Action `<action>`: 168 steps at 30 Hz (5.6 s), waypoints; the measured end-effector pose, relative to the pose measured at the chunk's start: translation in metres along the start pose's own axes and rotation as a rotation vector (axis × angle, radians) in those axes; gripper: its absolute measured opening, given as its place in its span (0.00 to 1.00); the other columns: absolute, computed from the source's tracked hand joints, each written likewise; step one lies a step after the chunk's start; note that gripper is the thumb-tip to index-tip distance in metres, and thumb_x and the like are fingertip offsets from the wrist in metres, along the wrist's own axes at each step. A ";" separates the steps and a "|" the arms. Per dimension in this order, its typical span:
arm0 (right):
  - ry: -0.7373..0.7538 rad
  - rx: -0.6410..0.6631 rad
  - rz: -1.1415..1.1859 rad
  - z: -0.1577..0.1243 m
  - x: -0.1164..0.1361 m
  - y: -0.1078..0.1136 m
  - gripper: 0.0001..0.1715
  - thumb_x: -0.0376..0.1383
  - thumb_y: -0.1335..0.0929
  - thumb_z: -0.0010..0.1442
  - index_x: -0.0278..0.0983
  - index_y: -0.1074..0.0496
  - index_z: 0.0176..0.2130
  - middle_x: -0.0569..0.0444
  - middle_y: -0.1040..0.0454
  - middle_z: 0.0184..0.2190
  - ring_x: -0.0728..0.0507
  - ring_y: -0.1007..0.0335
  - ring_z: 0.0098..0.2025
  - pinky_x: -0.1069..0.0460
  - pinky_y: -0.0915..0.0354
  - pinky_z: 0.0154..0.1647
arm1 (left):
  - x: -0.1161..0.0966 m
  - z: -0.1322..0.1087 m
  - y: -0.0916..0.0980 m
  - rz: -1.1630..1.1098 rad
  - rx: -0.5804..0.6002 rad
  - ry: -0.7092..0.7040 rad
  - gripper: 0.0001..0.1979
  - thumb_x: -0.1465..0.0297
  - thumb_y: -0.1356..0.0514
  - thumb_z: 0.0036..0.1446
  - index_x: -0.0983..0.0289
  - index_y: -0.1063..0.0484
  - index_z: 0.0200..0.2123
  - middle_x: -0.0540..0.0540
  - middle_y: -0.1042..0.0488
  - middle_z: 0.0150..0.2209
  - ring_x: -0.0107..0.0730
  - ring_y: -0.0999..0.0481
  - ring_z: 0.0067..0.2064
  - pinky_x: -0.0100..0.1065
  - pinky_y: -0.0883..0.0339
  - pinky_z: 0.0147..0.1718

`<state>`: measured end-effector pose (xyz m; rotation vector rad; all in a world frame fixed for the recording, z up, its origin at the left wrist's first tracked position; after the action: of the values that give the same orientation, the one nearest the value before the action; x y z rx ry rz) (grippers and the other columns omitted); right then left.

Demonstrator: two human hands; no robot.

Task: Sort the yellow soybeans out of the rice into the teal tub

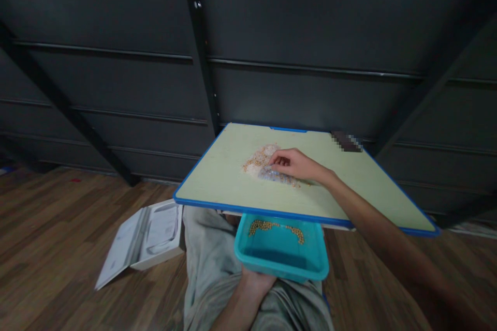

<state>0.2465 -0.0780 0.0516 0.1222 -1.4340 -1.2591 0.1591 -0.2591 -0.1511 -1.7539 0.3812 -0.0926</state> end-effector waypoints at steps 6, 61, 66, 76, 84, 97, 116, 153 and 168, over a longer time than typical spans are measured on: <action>0.034 -0.130 0.045 0.001 -0.005 0.008 0.09 0.38 0.31 0.63 0.35 0.24 0.41 0.51 0.23 0.36 0.46 0.29 0.36 0.51 0.35 0.38 | -0.001 0.000 0.001 -0.007 0.099 0.006 0.21 0.60 0.51 0.65 0.49 0.20 0.50 0.54 0.12 0.43 0.53 0.21 0.57 0.62 0.40 0.64; -0.016 -0.101 0.120 0.002 -0.006 -0.007 0.14 0.42 0.29 0.63 0.35 0.21 0.41 0.49 0.20 0.36 0.44 0.27 0.36 0.50 0.33 0.39 | -0.008 -0.002 -0.010 0.022 0.065 -0.028 0.23 0.56 0.48 0.65 0.60 0.16 0.43 0.59 0.13 0.46 0.56 0.22 0.59 0.59 0.41 0.65; -0.017 -0.110 0.065 0.003 -0.005 -0.009 0.13 0.41 0.30 0.64 0.35 0.20 0.41 0.50 0.19 0.35 0.44 0.27 0.35 0.50 0.33 0.38 | -0.008 0.000 -0.006 0.027 0.083 -0.047 0.22 0.56 0.49 0.65 0.58 0.16 0.44 0.59 0.14 0.47 0.56 0.21 0.57 0.61 0.39 0.64; -0.038 -0.046 0.108 0.003 -0.006 -0.015 0.10 0.39 0.28 0.63 0.36 0.20 0.41 0.50 0.19 0.35 0.45 0.26 0.35 0.50 0.32 0.38 | -0.008 0.002 -0.002 0.072 0.027 -0.070 0.21 0.57 0.49 0.65 0.57 0.16 0.41 0.59 0.13 0.46 0.57 0.21 0.57 0.62 0.36 0.61; -0.032 0.004 0.159 0.001 0.002 -0.019 0.11 0.39 0.28 0.63 0.35 0.20 0.43 0.50 0.19 0.34 0.46 0.27 0.34 0.51 0.33 0.36 | -0.008 0.005 -0.003 0.059 0.089 -0.058 0.23 0.57 0.50 0.66 0.57 0.16 0.42 0.59 0.14 0.47 0.53 0.21 0.57 0.59 0.38 0.63; 0.032 0.089 0.158 -0.001 0.010 -0.020 0.12 0.41 0.29 0.63 0.36 0.20 0.42 0.49 0.19 0.39 0.44 0.25 0.39 0.49 0.31 0.41 | -0.008 0.007 0.003 0.031 0.116 -0.061 0.22 0.56 0.49 0.65 0.56 0.17 0.45 0.60 0.15 0.50 0.57 0.25 0.62 0.63 0.41 0.64; 0.035 0.178 0.221 -0.006 0.016 -0.025 0.14 0.44 0.26 0.60 0.36 0.19 0.40 0.52 0.20 0.32 0.47 0.28 0.31 0.52 0.32 0.33 | -0.009 0.004 -0.007 0.034 0.135 -0.052 0.24 0.56 0.51 0.66 0.59 0.17 0.44 0.60 0.14 0.47 0.55 0.22 0.58 0.60 0.41 0.65; 0.046 -0.181 -0.027 0.004 -0.008 -0.008 0.12 0.40 0.30 0.65 0.38 0.19 0.43 0.50 0.18 0.39 0.44 0.26 0.37 0.50 0.35 0.38 | -0.010 0.007 -0.002 0.018 0.262 -0.054 0.28 0.55 0.56 0.67 0.59 0.21 0.52 0.59 0.18 0.56 0.50 0.25 0.62 0.56 0.45 0.68; 0.034 -0.133 0.014 0.003 -0.003 -0.012 0.11 0.41 0.30 0.65 0.38 0.20 0.42 0.51 0.19 0.38 0.45 0.27 0.37 0.50 0.34 0.39 | -0.009 0.004 -0.005 0.026 0.236 -0.051 0.26 0.56 0.55 0.68 0.59 0.23 0.56 0.59 0.19 0.56 0.52 0.26 0.63 0.59 0.45 0.68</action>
<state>0.2381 -0.0794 0.0416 0.0430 -1.3159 -1.3307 0.1523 -0.2515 -0.1462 -1.5147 0.3419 -0.0708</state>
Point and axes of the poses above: each hand's wrist, its own z-axis towards the middle knuckle, its own y-axis out of the back of the hand, x = y × z, the point moved 4 cm from there along z, towards the middle knuckle
